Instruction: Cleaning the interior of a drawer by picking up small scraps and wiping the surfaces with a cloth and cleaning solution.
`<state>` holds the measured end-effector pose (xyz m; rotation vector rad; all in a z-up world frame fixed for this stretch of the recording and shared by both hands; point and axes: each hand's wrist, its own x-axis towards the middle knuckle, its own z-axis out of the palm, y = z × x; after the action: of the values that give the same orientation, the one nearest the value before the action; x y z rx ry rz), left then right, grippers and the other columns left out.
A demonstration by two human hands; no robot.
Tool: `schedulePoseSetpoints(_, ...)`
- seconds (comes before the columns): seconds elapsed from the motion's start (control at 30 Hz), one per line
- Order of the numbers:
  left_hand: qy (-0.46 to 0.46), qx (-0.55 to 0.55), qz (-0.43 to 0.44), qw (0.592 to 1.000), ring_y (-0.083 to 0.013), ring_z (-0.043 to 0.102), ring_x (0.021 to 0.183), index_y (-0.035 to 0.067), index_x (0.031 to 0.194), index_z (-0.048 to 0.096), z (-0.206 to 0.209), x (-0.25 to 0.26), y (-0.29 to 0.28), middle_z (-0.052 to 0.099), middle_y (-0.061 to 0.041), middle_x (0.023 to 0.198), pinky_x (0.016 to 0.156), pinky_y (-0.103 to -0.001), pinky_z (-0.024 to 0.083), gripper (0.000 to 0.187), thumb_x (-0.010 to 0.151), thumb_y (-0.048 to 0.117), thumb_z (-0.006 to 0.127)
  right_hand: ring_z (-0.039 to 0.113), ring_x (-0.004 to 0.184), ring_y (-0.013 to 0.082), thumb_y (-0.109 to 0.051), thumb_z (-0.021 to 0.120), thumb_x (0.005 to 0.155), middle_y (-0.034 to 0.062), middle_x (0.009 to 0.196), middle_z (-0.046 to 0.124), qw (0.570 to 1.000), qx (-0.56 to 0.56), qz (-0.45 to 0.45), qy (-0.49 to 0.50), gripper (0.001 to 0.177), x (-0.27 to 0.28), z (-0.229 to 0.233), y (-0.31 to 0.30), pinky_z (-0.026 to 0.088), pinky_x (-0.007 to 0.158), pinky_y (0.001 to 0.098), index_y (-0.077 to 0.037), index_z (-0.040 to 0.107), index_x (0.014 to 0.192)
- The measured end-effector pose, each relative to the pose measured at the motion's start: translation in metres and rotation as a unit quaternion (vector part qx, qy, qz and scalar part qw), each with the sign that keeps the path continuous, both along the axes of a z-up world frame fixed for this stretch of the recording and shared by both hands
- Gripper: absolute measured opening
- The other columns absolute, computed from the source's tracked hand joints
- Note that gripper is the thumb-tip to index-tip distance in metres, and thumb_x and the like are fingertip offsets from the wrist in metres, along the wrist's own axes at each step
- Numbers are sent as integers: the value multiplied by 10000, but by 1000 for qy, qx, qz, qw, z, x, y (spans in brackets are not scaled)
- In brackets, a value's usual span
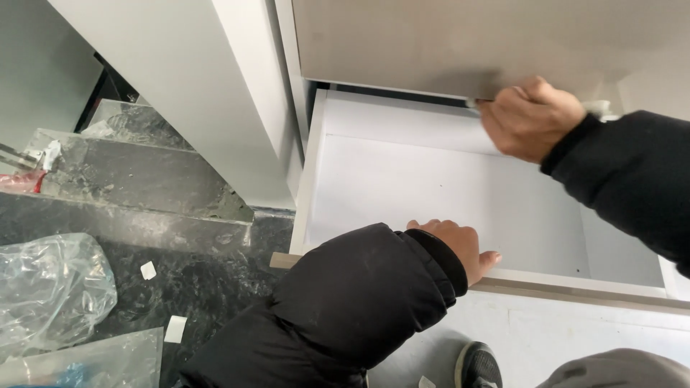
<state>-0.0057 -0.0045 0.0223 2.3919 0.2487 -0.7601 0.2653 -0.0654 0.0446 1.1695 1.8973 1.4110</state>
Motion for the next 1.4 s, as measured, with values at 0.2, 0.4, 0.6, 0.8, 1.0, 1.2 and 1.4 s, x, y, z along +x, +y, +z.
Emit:
schedulePoseSetpoints(0.2,-5,-13,11,1000,-384,741,1269,80,1104,844,16,-6,4,851,-164,1272,1198,-581,422,739,1164,683,421,463,808,241,36,571,1077,28,770,505,995,52,83,32,374,-87,-7,158,459,832,403,-176,600,771)
schedulePoseSetpoints(0.4,29,-31,10,999,-420,707,1349,72,1124,839,24,-7,7,807,-199,1423,1208,-585,405,750,1151,679,401,427,843,242,-1,505,1051,29,765,502,992,77,100,30,345,-114,0,189,441,885,393,-169,600,765)
schedulePoseSetpoints(0.6,11,-31,0,999,-403,696,1385,86,1269,833,20,-9,9,800,-183,1455,1226,-601,393,751,1147,668,376,373,769,208,44,527,1010,-4,730,386,999,26,42,-19,381,-80,-10,130,386,822,380,-202,508,720)
schedulePoseSetpoints(0.8,33,-20,9,999,-503,556,1557,128,1730,587,21,-6,5,594,-223,1735,1247,-702,415,840,1135,678,365,452,855,230,1,550,1020,1,735,533,995,25,87,-50,349,-118,-3,207,445,890,388,-187,613,733)
schedulePoseSetpoints(1.0,5,-46,18,999,-450,712,1407,86,1599,712,21,-8,7,712,-228,1607,1101,-634,566,762,1131,617,431,419,834,214,6,525,1089,-6,787,478,995,32,88,-22,371,-120,-5,209,414,839,365,-193,602,785)
schedulePoseSetpoints(1.2,22,-56,10,998,-480,630,1511,90,1674,657,18,-10,12,650,-236,1696,1190,-690,501,786,1150,620,408,401,786,203,1,539,1088,3,765,433,995,44,91,-18,351,-121,3,211,394,835,353,-187,599,799)
schedulePoseSetpoints(1.4,15,-39,-4,999,-538,645,1481,76,1621,724,8,0,3,681,-280,1652,1162,-754,500,788,1142,616,410,398,815,200,-3,533,1111,4,797,456,995,51,76,-28,339,-134,-4,218,415,851,347,-167,639,834)
